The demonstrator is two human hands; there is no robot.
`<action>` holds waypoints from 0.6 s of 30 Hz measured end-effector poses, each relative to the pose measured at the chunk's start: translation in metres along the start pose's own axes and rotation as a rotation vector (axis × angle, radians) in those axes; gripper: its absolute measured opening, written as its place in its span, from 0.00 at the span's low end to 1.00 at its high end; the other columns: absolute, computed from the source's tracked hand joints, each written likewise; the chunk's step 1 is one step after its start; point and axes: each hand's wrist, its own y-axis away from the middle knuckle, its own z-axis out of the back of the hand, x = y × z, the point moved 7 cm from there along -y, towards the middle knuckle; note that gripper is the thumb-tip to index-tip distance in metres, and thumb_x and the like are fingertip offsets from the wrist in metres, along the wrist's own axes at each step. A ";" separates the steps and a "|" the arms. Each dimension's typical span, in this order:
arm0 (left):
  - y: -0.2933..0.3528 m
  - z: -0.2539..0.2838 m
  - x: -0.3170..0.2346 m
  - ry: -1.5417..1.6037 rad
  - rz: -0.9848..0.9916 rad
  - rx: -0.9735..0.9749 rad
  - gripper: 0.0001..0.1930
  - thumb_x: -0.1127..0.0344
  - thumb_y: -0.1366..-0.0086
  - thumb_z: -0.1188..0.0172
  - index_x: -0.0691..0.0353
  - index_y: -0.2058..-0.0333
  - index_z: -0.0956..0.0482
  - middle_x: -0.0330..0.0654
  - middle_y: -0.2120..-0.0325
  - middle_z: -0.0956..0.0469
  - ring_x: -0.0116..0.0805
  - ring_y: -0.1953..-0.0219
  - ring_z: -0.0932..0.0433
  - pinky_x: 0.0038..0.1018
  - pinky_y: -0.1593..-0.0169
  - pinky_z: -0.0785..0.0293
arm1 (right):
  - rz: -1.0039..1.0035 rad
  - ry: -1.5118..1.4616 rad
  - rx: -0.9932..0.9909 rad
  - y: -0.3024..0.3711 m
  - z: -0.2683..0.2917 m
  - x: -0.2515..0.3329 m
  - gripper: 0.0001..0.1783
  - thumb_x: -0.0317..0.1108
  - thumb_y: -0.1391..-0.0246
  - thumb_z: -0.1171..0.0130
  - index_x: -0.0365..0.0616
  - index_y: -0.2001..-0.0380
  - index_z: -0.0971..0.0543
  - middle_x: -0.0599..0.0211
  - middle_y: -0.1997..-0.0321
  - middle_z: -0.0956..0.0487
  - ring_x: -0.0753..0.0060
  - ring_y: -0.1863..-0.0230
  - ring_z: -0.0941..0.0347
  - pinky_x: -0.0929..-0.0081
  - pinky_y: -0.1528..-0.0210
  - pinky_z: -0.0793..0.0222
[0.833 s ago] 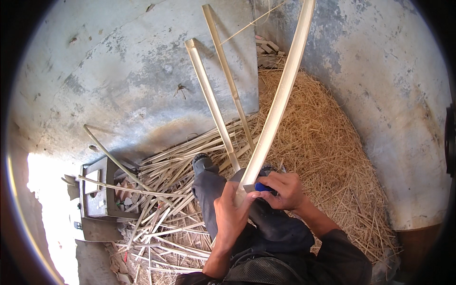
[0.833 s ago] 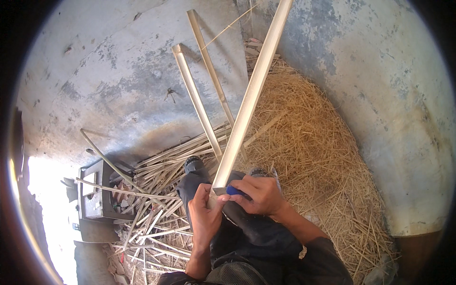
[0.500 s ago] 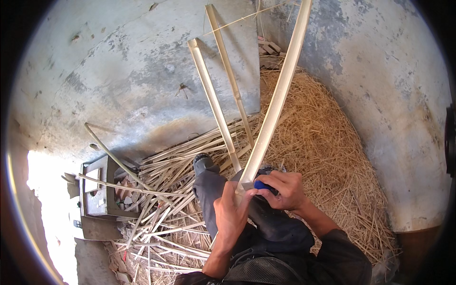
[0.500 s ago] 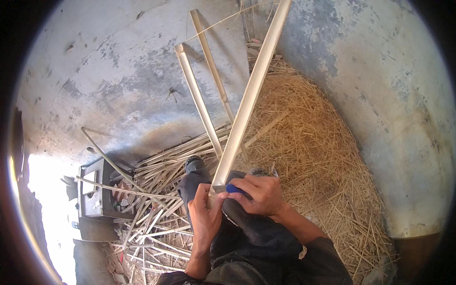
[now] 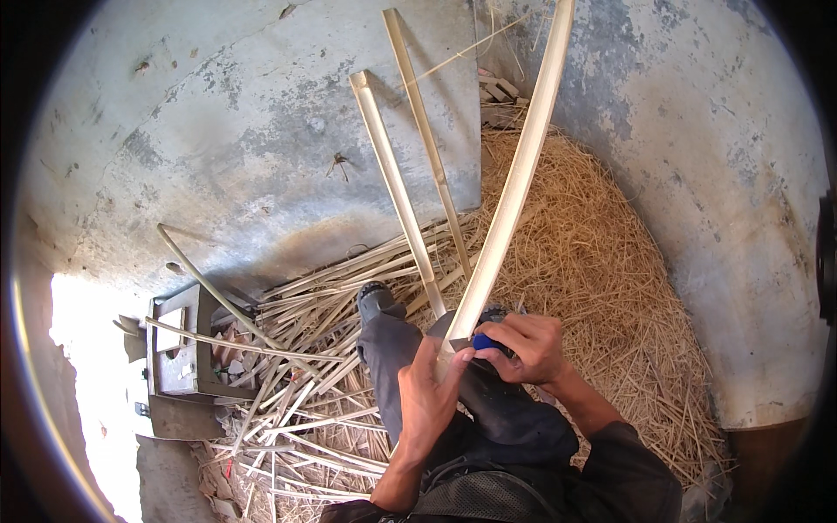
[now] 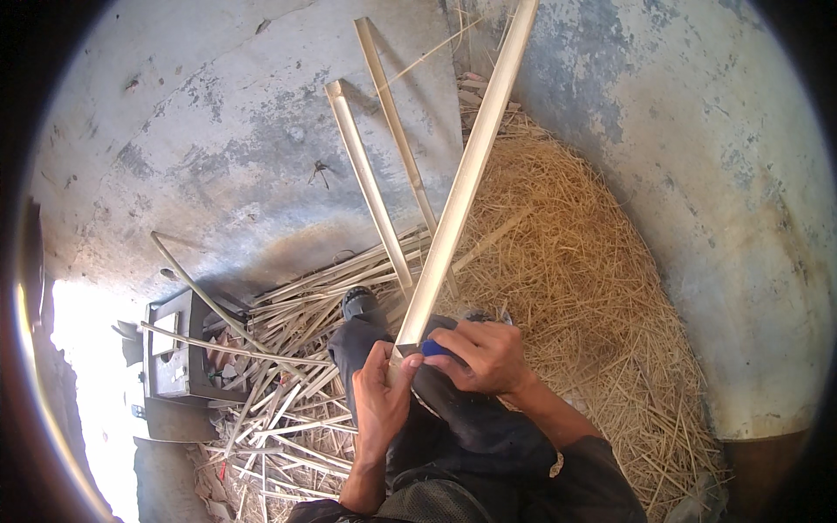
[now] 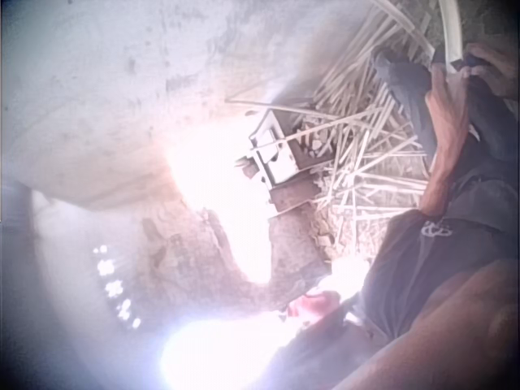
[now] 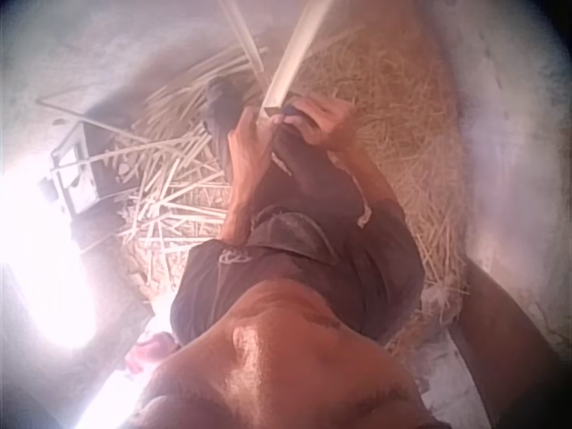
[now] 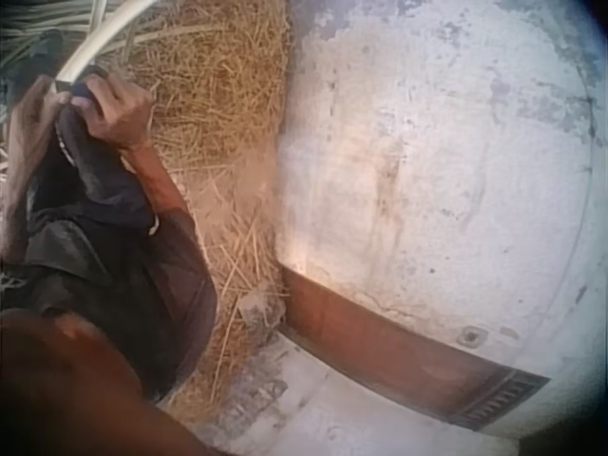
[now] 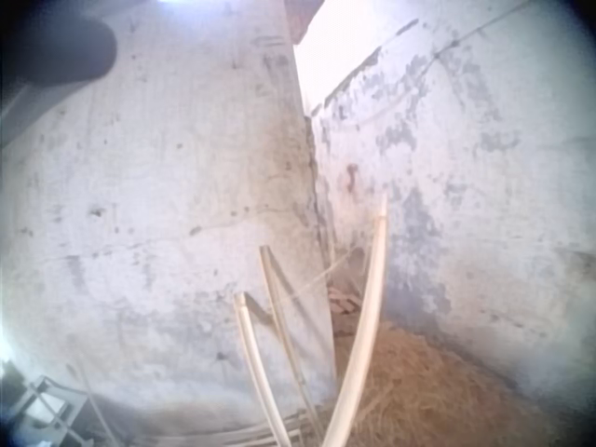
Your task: The person sits on a straw-covered floor and uses a blue utility knife to split a long bamboo pole into thin strips. They hold the pole against their leg and carefully shave off layers, creating fine strands. Later, they use a large knife to split a thicker bamboo section.
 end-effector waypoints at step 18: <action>0.007 -0.005 0.032 0.166 0.052 0.067 0.14 0.62 0.25 0.36 0.67 0.66 0.24 0.34 0.80 0.29 0.16 0.75 0.37 0.22 0.73 0.41 | 0.042 -0.003 0.000 0.001 -0.003 0.000 0.15 0.46 0.49 0.25 0.51 0.64 0.14 0.73 0.77 0.23 0.68 0.81 0.25 0.70 0.78 0.32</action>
